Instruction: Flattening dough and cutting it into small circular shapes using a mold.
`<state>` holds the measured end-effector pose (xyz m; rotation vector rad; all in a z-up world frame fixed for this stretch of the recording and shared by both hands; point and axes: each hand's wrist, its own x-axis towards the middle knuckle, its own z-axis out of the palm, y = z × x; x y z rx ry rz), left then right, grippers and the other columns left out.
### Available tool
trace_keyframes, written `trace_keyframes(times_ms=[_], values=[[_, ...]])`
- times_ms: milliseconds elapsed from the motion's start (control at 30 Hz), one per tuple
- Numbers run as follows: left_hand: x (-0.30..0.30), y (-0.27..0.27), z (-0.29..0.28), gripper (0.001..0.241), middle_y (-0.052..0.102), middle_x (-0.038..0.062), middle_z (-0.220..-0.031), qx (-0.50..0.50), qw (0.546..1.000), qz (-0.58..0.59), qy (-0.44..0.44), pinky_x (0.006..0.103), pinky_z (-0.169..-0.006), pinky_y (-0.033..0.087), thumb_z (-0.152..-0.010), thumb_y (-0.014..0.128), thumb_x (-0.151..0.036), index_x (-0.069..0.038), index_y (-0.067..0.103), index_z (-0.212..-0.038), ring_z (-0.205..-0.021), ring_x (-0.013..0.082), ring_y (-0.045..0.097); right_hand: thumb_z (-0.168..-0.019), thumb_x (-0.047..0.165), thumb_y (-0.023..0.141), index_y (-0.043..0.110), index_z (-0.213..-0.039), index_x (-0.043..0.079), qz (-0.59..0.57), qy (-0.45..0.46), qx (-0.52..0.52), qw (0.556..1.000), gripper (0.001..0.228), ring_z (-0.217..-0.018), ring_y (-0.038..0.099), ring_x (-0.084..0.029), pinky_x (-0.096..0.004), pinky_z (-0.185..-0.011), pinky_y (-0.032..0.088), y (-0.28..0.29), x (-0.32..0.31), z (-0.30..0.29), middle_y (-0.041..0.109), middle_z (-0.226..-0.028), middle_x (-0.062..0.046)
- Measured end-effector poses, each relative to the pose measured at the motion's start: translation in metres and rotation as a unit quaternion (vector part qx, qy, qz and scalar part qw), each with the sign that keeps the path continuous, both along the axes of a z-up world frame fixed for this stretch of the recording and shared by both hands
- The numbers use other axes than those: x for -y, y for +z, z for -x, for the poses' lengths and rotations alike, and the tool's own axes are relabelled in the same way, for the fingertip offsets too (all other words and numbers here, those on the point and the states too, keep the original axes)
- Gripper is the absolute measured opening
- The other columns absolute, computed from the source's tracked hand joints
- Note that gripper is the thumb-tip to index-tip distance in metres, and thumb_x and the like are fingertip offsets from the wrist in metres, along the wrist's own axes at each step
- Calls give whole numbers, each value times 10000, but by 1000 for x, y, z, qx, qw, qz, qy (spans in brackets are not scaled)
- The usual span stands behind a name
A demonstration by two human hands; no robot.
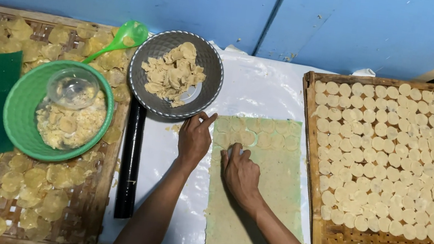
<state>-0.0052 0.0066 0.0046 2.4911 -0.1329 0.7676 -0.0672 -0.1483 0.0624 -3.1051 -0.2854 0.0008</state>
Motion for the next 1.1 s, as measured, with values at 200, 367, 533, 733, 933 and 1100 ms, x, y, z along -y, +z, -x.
trace_keyframes(times_ms=[200,367,533,733,933,1100], values=[[0,1,0,372,599,41,-934,2,1000,-7,-2,360,-826,540,-882,657,38,-162,796,-1164,-868,244,663,-1064,523,311,448,-1220,94,-37,82,-81,993,476,-720,747,-409,-512,-639,590,-4,21,-12,606,-955,-161],[0,1,0,382,606,32,-941,4,1000,-9,3,359,-832,540,-878,656,33,-174,798,-1166,-883,237,666,-1069,513,318,433,-1259,82,-55,45,-80,994,485,-735,749,-417,-518,-653,595,-9,16,-11,599,-978,-166],[1,-5,-2,397,610,34,-960,3,1000,1,0,368,-845,544,-870,655,31,-176,793,-1179,-913,241,671,-1063,497,303,400,-1347,91,-113,40,-117,986,505,-812,739,-469,-565,-713,590,1,30,-10,600,-1033,-202],[1,-4,6,396,603,23,-946,-9,1000,-3,5,352,-846,545,-870,656,26,-190,796,-1171,-899,226,670,-1051,406,398,386,-1399,51,-213,-59,-128,967,497,-906,704,-532,-622,-751,580,20,53,18,578,-1092,-223],[2,-4,1,403,603,32,-948,-4,1000,-11,5,361,-846,544,-870,656,23,-195,792,-1179,-908,236,670,-1056,399,419,383,-1411,64,-190,-38,-113,974,489,-914,693,-505,-629,-735,584,16,50,0,540,-1073,-175],[2,-10,-3,417,604,25,-948,-4,1000,-6,7,362,-853,547,-864,653,38,-198,795,-1177,-906,230,670,-1076,491,356,433,-1340,45,-41,-12,-43,998,524,-733,742,-384,-507,-622,597,-1,42,-11,554,-928,-107]])
